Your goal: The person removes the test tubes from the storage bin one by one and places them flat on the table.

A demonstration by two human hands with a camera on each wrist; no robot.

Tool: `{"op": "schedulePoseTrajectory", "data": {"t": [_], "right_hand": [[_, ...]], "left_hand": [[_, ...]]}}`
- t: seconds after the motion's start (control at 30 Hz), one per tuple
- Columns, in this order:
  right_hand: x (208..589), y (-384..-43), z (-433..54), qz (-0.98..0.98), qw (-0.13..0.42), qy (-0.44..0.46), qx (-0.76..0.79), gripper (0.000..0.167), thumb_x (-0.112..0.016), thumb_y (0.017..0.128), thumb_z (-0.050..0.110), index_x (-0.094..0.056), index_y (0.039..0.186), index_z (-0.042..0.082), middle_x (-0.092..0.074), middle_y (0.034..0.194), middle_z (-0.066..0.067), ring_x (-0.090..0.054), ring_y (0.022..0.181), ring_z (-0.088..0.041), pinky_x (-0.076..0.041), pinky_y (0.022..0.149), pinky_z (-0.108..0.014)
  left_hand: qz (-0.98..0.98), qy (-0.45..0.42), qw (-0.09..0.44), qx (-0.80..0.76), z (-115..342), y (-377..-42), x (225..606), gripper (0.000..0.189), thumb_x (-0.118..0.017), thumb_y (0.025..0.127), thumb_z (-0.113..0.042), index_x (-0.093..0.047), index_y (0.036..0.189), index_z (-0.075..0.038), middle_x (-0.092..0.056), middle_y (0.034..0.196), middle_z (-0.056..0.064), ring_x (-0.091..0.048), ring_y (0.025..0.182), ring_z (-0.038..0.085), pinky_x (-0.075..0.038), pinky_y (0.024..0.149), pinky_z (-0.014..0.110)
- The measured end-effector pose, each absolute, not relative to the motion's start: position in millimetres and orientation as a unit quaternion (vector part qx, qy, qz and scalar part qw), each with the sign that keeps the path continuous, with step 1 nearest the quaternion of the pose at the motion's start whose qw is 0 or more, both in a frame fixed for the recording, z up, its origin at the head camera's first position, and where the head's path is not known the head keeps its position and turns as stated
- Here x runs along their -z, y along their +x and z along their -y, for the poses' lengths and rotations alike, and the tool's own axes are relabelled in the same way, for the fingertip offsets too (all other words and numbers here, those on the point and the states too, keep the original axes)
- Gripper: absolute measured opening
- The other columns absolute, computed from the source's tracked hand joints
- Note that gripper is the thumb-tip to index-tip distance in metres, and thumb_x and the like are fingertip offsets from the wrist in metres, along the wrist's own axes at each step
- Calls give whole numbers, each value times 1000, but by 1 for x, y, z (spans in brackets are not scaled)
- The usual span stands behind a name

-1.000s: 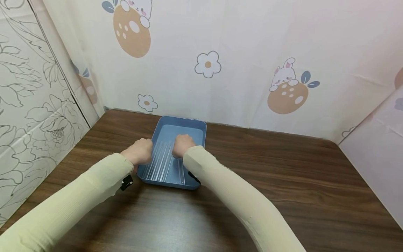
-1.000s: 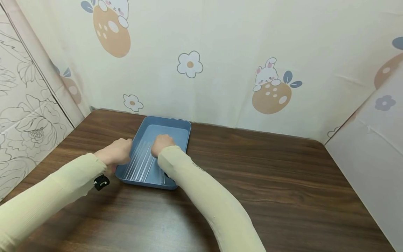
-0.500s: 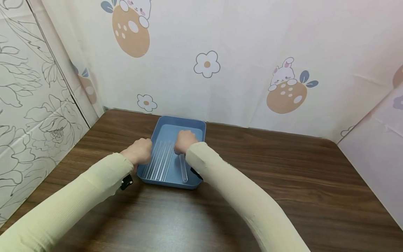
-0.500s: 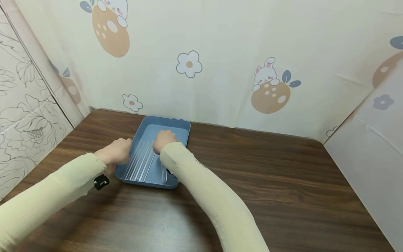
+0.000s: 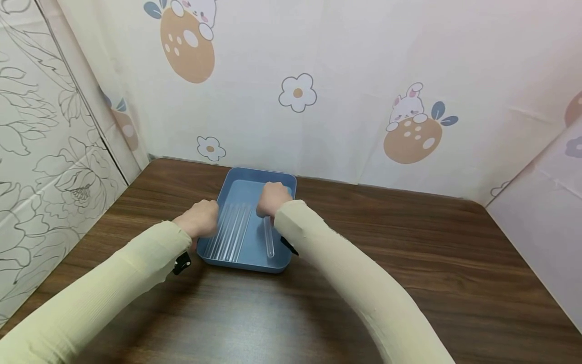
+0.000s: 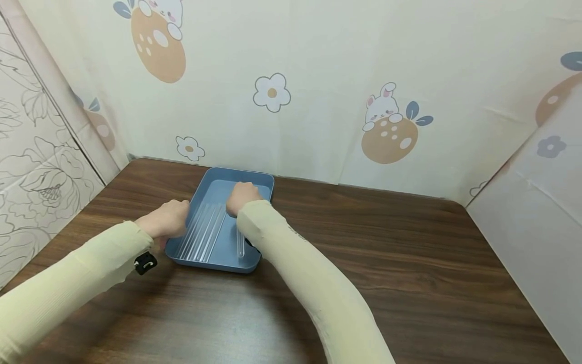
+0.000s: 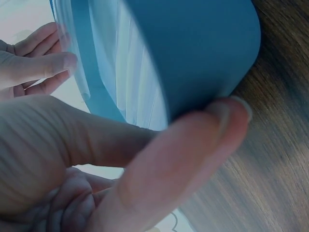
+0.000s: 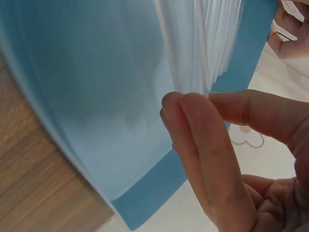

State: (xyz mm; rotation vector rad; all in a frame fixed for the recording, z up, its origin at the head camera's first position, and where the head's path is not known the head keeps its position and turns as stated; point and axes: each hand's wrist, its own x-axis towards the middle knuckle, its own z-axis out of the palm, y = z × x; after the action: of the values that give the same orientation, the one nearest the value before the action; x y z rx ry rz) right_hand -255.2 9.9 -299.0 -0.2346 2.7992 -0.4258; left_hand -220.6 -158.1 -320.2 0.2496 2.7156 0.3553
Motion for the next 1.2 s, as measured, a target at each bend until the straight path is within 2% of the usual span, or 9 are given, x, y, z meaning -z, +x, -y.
{"op": "schedulePoseTrajectory", "data": {"t": [0.1, 0.3, 0.37, 0.53, 0.67, 0.77, 0.87, 1.0, 1.2], "right_hand": [[296, -255, -13, -974, 144, -76, 156, 18, -58, 86, 6, -58, 68, 7, -52, 50, -5, -48, 34, -10, -38, 37, -21], [292, -256, -20, -976, 137, -66, 157, 9, -59, 84, 6, -67, 85, 0, -62, 61, -10, -51, 35, -11, -42, 39, -21], [291, -257, -23, -976, 137, -64, 158, 9, -59, 84, 5, -66, 84, 1, -62, 61, -10, -52, 36, -11, -41, 39, -21], [287, -259, -31, -974, 137, -57, 173, 10, -59, 84, 4, -62, 74, 4, -61, 55, -10, -54, 37, -13, -38, 38, -22], [285, -260, -37, -973, 136, -49, 181, 9, -59, 83, 4, -59, 73, 5, -61, 56, -10, -54, 38, -14, -38, 38, -23], [284, -262, -40, -973, 135, -44, 182, 5, -58, 82, 3, -61, 78, 2, -62, 60, -11, -54, 38, -14, -40, 39, -22], [284, -264, -43, -974, 132, -41, 182, 6, -59, 81, 3, -64, 84, 0, -65, 67, -13, -55, 38, -13, -41, 39, -22], [282, -265, -47, -974, 131, -41, 182, 10, -59, 80, 3, -65, 86, -2, -69, 76, -18, -54, 37, -13, -42, 39, -21], [280, -266, -58, -974, 130, -40, 180, 9, -57, 79, 3, -65, 82, -1, -71, 78, -20, -53, 36, -12, -42, 39, -22]], "left_hand": [[-968, 87, 195, -128, 158, -221, 320, 56, -44, 88, 10, -24, 137, 25, -40, 128, 46, -61, 48, 23, -48, 42, 28], [-968, 94, 195, -123, 159, -221, 320, 54, -46, 88, 9, -27, 135, 25, -52, 109, 41, -53, 43, 17, -37, 40, 23], [-968, 95, 194, -126, 159, -222, 321, 53, -45, 88, 9, -28, 134, 26, -53, 104, 39, -53, 43, 17, -38, 40, 23], [-969, 93, 192, -127, 159, -222, 321, 52, -45, 87, 9, -29, 134, 26, -53, 104, 39, -56, 44, 19, -41, 40, 24], [-969, 93, 197, -120, 158, -221, 322, 54, -45, 88, 8, -26, 136, 25, -56, 83, 27, -42, 41, 13, -31, 40, 22], [-969, 94, 195, -117, 158, -221, 322, 55, -46, 87, 8, -26, 136, 26, -54, 77, 22, -34, 43, 11, -27, 40, 21], [-970, 96, 188, -117, 158, -220, 322, 55, -46, 86, 9, -27, 135, 26, -55, 99, 35, -35, 42, 12, -28, 40, 21], [-971, 103, 181, -114, 158, -220, 322, 55, -47, 85, 11, -29, 134, 26, -42, 128, 44, -36, 43, 12, -29, 40, 21], [-971, 110, 178, -112, 158, -220, 322, 54, -46, 84, 11, -31, 134, 26, -39, 133, 43, -33, 46, 13, -27, 41, 21]]}}
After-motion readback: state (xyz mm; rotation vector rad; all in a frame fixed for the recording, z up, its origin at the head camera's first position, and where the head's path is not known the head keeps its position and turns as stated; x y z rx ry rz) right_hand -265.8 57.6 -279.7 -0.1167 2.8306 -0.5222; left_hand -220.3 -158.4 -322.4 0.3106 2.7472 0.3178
